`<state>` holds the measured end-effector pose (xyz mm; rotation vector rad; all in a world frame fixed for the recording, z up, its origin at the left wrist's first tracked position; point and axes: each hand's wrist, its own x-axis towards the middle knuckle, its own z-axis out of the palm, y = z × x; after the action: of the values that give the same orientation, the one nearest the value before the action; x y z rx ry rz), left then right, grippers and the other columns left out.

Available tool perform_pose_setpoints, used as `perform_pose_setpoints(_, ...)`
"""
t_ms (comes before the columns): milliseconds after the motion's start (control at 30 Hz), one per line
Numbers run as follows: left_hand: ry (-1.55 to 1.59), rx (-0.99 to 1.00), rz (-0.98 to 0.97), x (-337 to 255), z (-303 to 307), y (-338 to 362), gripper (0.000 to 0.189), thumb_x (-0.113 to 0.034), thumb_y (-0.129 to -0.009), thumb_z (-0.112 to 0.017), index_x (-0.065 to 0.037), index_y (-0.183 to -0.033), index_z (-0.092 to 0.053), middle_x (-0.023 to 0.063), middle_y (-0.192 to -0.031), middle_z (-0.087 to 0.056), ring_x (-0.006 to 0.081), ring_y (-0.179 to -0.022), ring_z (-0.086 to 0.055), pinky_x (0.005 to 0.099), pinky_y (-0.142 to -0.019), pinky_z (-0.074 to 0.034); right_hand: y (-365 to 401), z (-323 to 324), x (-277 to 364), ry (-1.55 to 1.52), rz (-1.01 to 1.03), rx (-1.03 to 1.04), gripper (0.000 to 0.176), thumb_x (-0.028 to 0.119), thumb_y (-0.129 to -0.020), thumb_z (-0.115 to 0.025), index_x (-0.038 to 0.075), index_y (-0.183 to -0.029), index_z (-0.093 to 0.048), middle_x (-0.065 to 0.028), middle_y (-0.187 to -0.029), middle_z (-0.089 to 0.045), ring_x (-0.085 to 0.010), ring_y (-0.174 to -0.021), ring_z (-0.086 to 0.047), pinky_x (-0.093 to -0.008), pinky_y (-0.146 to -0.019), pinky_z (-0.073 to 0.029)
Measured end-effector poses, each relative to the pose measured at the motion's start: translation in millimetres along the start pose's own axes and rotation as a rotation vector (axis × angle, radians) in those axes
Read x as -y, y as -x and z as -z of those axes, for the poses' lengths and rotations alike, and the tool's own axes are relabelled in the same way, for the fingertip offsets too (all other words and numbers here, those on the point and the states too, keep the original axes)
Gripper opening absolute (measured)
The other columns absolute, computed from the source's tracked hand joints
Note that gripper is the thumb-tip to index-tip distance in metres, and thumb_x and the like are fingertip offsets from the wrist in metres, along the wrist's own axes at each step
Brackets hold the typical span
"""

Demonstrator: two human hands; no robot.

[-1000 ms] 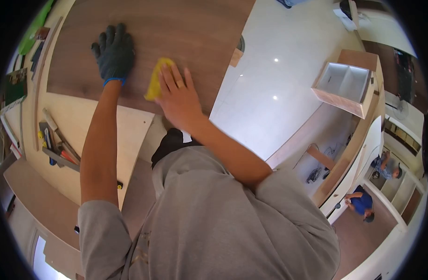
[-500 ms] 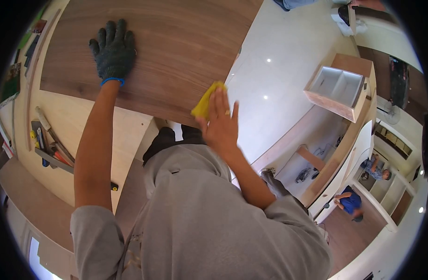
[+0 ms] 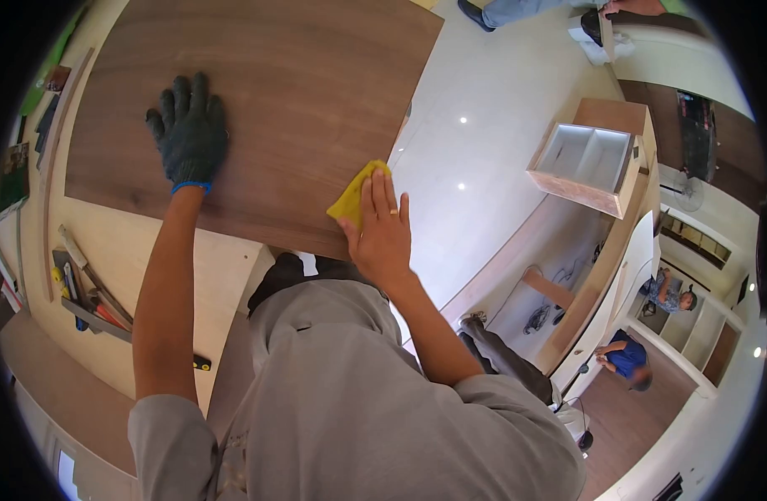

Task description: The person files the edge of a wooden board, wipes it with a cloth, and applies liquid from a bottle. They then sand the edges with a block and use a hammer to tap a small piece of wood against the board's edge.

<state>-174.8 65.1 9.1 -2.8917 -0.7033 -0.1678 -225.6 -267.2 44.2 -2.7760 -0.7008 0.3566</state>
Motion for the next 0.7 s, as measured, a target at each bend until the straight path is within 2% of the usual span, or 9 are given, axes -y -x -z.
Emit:
perform_pose_setpoints(67,0.003,0.015,-0.004,0.2,4.0,-0.1,0.052,-0.039,-0.102,-0.040,-0.018,-0.150,-0.043,0.0142,-0.157,-0.037,0.0370,-0.145,-0.033,0.0582,-0.118,-0.017,-49.9,4.7,-21.0,0.065,-0.020,-0.065,0.077,0.044,-0.095,-0.059,-0.007,-0.149,-0.035,-0.0210,-0.162,-0.027,-0.0346,-0.151,-0.025,-0.0598,-0.118,-0.021)
perform_pose_setpoints(167,0.017,0.007,-0.004,0.0,7.1,-2.3,0.052,-0.037,-0.101,-0.043,-0.018,-0.150,-0.044,0.0142,-0.158,-0.037,0.0373,-0.145,-0.034,0.0584,-0.118,-0.018,-157.5,16.9,-58.1,0.048,-0.048,-0.245,0.073,0.046,-0.100,-0.050,-0.007,-0.148,-0.037,-0.0209,-0.160,-0.030,-0.0340,-0.150,-0.027,-0.0562,-0.119,-0.021)
perform_pose_setpoints(267,0.009,-0.038,-0.025,2.3,-3.7,-0.1,0.052,-0.033,-0.098,-0.048,-0.018,-0.149,-0.046,0.0141,-0.158,-0.037,0.0380,-0.145,-0.033,0.0589,-0.119,-0.018,-250.5,37.2,-95.3,0.047,-0.063,-0.270,0.074,0.050,-0.103,-0.040,-0.008,-0.148,-0.037,-0.0216,-0.160,-0.031,-0.0339,-0.149,-0.028,-0.0542,-0.120,-0.022)
perform_pose_setpoints(400,-0.154,0.125,-0.132,-2.3,28.0,2.7,0.051,-0.034,-0.095,-0.053,-0.022,-0.145,-0.049,0.0136,-0.159,-0.035,0.0380,-0.145,-0.031,0.0604,-0.118,-0.018,-283.5,45.5,-107.7,0.015,-0.091,-0.244,0.075,0.052,-0.103,-0.036,-0.009,-0.147,-0.038,-0.0230,-0.158,-0.033,-0.0347,-0.149,-0.028,-0.0523,-0.119,-0.025)
perform_pose_setpoints(433,-0.188,0.176,-0.157,-3.6,36.3,3.6,0.050,-0.034,-0.094,-0.056,-0.024,-0.143,-0.050,0.0136,-0.159,-0.035,0.0381,-0.146,-0.031,0.0616,-0.117,-0.019,-266.0,40.3,-101.1,0.076,-0.045,-0.273,0.073,0.049,-0.102,-0.041,-0.009,-0.147,-0.037,-0.0239,-0.157,-0.034,-0.0360,-0.148,-0.029,-0.0520,-0.118,-0.026)
perform_pose_setpoints(533,0.012,0.026,-0.039,1.1,9.7,1.4,0.046,-0.031,-0.092,-0.059,-0.027,-0.137,-0.056,0.0132,-0.161,-0.031,0.0381,-0.145,-0.031,0.0635,-0.115,-0.021,-159.4,4.4,-73.5,0.090,0.082,-0.328,0.073,0.042,-0.099,-0.054,-0.010,-0.146,-0.036,-0.0274,-0.156,-0.033,-0.0408,-0.146,-0.031,-0.0557,-0.117,-0.027)
perform_pose_setpoints(600,0.020,-0.001,-0.042,-0.7,13.2,1.3,0.043,-0.031,-0.093,-0.057,-0.024,-0.135,-0.058,0.0137,-0.158,-0.035,0.0381,-0.143,-0.034,0.0642,-0.115,-0.021,-63.6,-5.8,-37.6,0.064,0.128,-0.190,0.083,0.043,-0.093,-0.062,-0.010,-0.149,-0.032,-0.0285,-0.158,-0.029,-0.0429,-0.148,-0.026,-0.0578,-0.117,-0.026)
perform_pose_setpoints(667,0.084,-0.073,-0.038,-2.3,13.0,1.2,0.041,-0.031,-0.094,-0.056,-0.021,-0.134,-0.060,0.0142,-0.155,-0.041,0.0384,-0.141,-0.037,0.0649,-0.115,-0.021,12.2,2.9,3.2,-0.060,0.062,0.027,0.087,0.043,-0.092,-0.064,-0.007,-0.152,-0.028,-0.0268,-0.161,-0.024,-0.0418,-0.150,-0.023,-0.0589,-0.117,-0.026)
perform_pose_setpoints(700,0.133,-0.133,-0.029,-4.5,2.2,-1.3,0.041,-0.031,-0.094,-0.055,-0.020,-0.133,-0.060,0.0145,-0.152,-0.044,0.0387,-0.140,-0.038,0.0651,-0.115,-0.020,39.4,-7.0,9.9,-0.072,0.086,0.022,0.086,0.043,-0.092,-0.063,-0.006,-0.153,-0.027,-0.0256,-0.162,-0.023,-0.0398,-0.151,-0.021,-0.0589,-0.117,-0.024)
